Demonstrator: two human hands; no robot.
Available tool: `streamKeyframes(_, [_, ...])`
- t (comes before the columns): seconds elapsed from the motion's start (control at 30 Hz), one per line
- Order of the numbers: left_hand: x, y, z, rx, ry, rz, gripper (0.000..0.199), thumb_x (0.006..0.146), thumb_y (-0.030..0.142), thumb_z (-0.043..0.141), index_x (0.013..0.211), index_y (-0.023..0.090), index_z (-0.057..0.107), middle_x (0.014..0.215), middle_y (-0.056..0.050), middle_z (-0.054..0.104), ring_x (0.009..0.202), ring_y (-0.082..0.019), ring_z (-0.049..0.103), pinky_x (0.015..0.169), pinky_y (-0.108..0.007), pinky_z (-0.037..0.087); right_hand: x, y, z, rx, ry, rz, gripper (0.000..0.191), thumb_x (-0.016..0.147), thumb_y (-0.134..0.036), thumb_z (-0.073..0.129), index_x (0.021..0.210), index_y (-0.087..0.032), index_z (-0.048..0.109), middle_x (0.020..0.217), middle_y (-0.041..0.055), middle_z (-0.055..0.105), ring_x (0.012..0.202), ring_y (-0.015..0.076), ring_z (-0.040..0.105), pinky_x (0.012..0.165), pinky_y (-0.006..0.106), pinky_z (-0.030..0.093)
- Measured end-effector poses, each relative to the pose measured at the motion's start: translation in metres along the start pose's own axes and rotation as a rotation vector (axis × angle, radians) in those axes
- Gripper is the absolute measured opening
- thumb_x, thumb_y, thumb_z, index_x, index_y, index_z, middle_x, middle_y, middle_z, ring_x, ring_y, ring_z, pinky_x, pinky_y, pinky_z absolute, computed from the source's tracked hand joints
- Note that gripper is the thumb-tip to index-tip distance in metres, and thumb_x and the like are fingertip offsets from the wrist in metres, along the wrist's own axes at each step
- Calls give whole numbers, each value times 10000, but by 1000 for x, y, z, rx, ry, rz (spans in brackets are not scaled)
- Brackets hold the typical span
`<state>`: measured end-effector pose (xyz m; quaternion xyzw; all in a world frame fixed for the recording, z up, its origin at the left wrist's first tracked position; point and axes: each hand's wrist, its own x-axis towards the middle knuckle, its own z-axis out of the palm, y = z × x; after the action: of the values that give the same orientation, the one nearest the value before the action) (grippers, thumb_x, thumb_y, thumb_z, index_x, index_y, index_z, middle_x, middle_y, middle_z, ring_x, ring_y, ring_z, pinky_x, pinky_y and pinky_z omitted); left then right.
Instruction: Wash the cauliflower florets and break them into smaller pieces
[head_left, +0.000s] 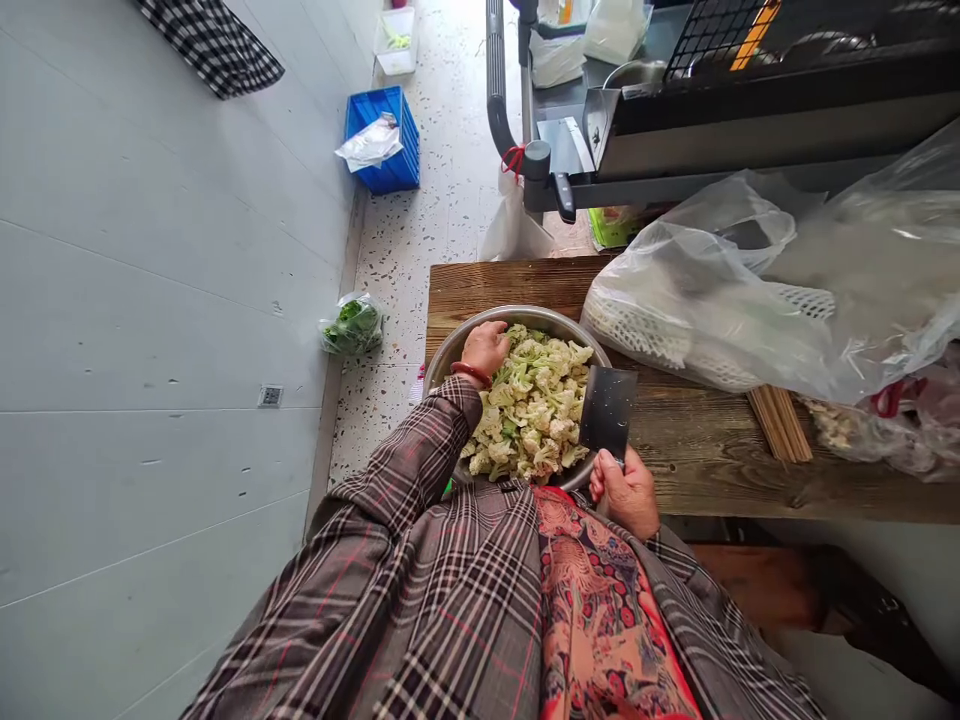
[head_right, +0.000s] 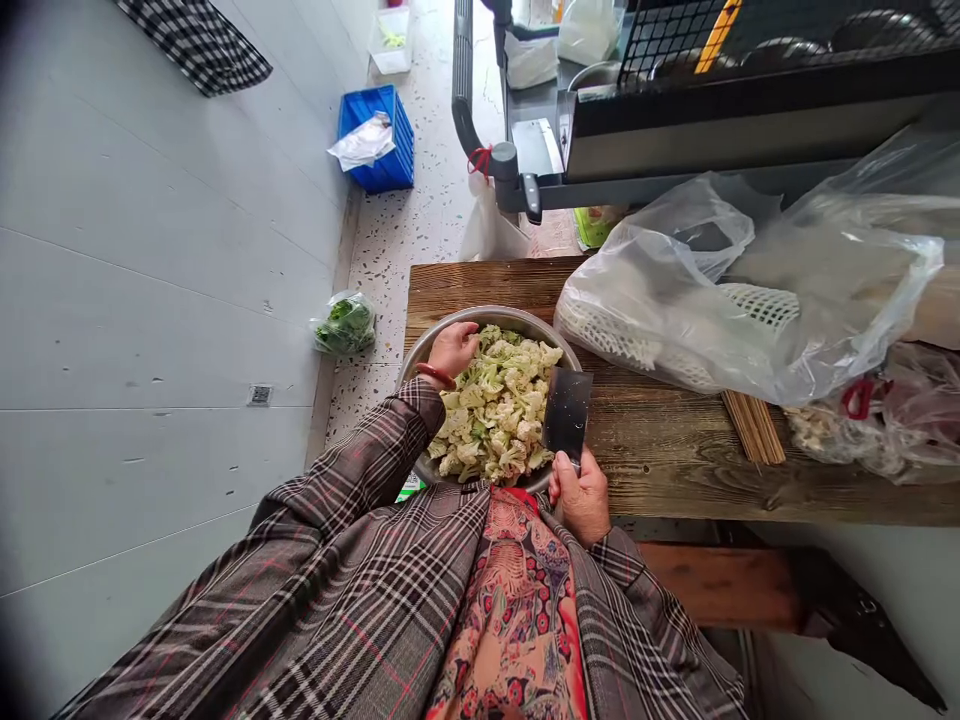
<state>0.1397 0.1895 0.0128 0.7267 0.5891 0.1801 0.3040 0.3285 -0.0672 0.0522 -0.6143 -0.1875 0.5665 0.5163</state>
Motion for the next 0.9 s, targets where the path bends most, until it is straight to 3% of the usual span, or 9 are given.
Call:
streamKeyframes(0.13, [16, 10, 17, 204, -125, 3, 381, 804, 183, 608, 1179, 140, 651, 1210, -182, 655, 1143, -335, 542, 1022, -475, 378, 1, -2, -5, -8, 57, 0, 328, 832, -496, 631, 796, -240, 429, 557, -101, 466, 402, 64, 426, 372, 180, 387])
streamKeyframes(0.3, [23, 12, 33, 208, -81, -120, 277, 790, 210, 623, 1059, 196, 688, 1071, -146, 699, 1092, -334, 551, 947, -482, 401, 2, -4, -10, -20, 53, 18, 312, 831, -497, 625, 824, -241, 446, 517, -109, 469, 372, 66, 419, 374, 186, 388])
streamKeyframes(0.4, [24, 9, 31, -34, -37, -197, 189, 759, 210, 635, 935, 187, 700, 830, -72, 695, 878, -241, 603, 845, -385, 454, 2, -6, -11, -16, 55, 16, 315, 825, -505, 626, 829, -241, 453, 512, -110, 472, 371, 68, 420, 371, 185, 381])
streamKeyframes(0.5, [15, 6, 19, -436, 12, -288, 166, 739, 254, 640, 858, 145, 680, 711, -24, 641, 655, -142, 569, 690, -288, 469, 1, -7, -10, -13, 49, 14, 317, 822, -503, 630, 829, -241, 451, 512, -112, 469, 369, 65, 412, 366, 181, 371])
streamKeyframes(0.6, [-5, 3, 2, -738, 21, -410, 196, 726, 290, 658, 842, 133, 657, 671, -7, 620, 592, -109, 561, 621, -248, 466, -2, -8, -9, -33, 7, 9, 318, 825, -501, 630, 823, -239, 451, 515, -108, 472, 375, 66, 418, 369, 182, 376])
streamKeyframes(0.67, [-23, -1, -9, -809, -21, -451, 247, 741, 314, 658, 908, 132, 663, 694, -18, 645, 635, -122, 606, 636, -244, 477, -5, -8, -7, -54, -14, 4, 318, 829, -499, 627, 814, -238, 447, 513, -105, 471, 375, 66, 416, 368, 184, 378])
streamKeyframes(0.77, [-47, -13, -23, -748, -63, -407, 361, 795, 331, 627, 1093, 130, 652, 851, -72, 711, 771, -160, 663, 737, -287, 512, -12, -6, -6, -74, -33, -5, 311, 827, -491, 631, 816, -237, 452, 510, -102, 472, 371, 68, 414, 365, 187, 380])
streamKeyframes(0.9, [-71, -36, -40, -285, 62, -279, 293, 790, 204, 608, 1062, 132, 689, 1053, -121, 713, 988, -220, 656, 969, -364, 475, -22, -1, -7, -78, -61, -10, 293, 822, -480, 636, 832, -240, 468, 514, -101, 479, 375, 72, 422, 365, 190, 381])
